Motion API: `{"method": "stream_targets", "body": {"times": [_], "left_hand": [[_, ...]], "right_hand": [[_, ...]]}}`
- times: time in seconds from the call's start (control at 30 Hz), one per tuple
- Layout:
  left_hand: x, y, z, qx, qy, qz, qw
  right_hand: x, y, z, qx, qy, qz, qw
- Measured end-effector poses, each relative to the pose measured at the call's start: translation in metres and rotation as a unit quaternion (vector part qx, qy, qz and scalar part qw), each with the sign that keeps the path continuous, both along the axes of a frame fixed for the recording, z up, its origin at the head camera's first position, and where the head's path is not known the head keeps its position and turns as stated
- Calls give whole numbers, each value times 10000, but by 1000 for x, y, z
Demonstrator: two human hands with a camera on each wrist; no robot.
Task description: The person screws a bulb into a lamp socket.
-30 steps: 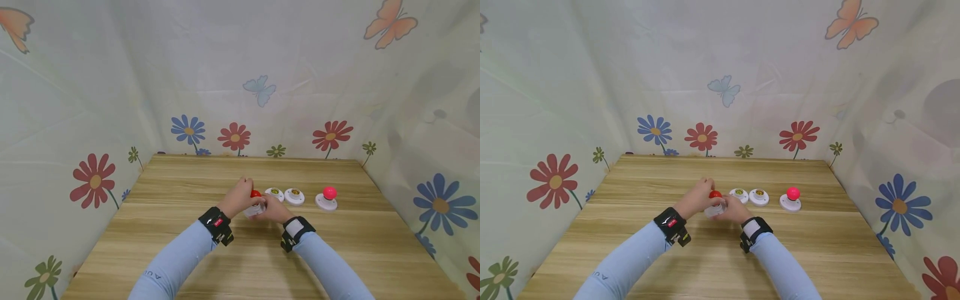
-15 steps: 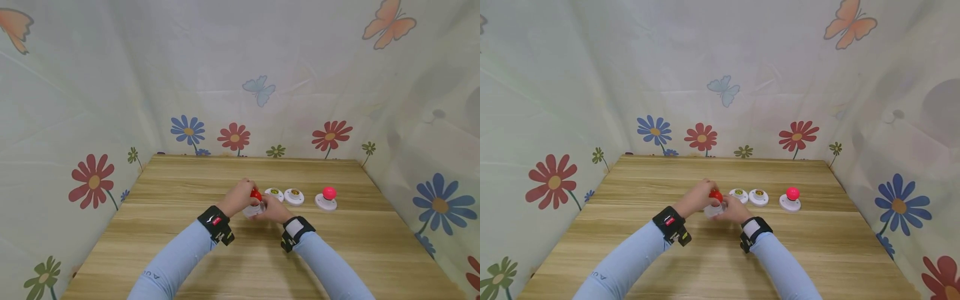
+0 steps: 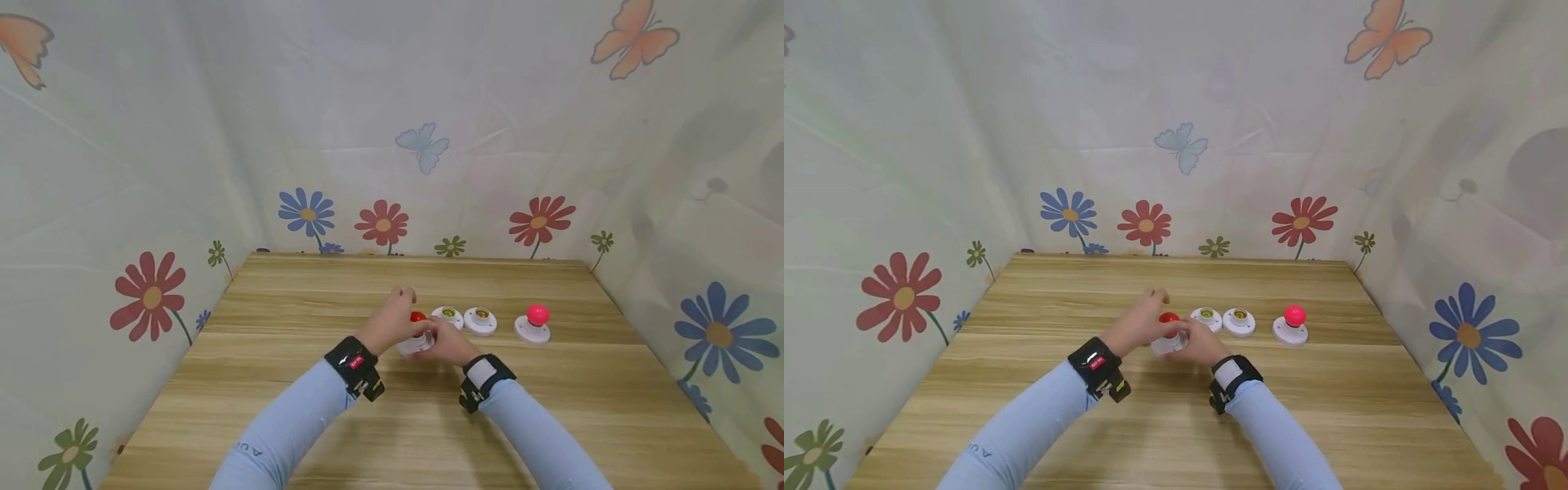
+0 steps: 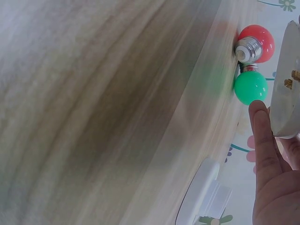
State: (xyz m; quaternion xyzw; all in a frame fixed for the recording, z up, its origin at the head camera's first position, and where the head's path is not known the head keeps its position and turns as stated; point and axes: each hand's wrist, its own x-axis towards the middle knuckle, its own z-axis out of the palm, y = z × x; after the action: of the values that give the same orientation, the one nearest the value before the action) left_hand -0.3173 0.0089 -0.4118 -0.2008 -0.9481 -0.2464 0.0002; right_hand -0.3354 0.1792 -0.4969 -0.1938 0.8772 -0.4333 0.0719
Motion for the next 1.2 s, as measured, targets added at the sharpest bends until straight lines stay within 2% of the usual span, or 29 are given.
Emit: {"method": "stream_targets", "body": {"times": [0.13,0.27,0.4,0.67,0.83,0.97,1.2], "left_hand": [[1,0,-4,-426,433,144,9980],[-1,1,-8,-615,547,147,9965],[-1,2,-8,-543,387,146,9977],[-2,4,-4,-250,-160,15,9996],[-4,4,-4,-187,-250,-122,9994],[-2,3,-5,-173,-128,-64,9997],[2,3,-8,-461,380,78,9982]], "right_hand": [[0,-1,0,31,-59,-56,10000],[0,-1,-1,33,-87,-68,9999],[-1,0,-3,17,-91,-51,9999],[-4,1,-5,99,96,-30,9999],[-2,1,-4,95,179,-5,9998],[0,0,-2,45,82,-45,9999],[3,-2,3,49,150,-66,9999]]}}
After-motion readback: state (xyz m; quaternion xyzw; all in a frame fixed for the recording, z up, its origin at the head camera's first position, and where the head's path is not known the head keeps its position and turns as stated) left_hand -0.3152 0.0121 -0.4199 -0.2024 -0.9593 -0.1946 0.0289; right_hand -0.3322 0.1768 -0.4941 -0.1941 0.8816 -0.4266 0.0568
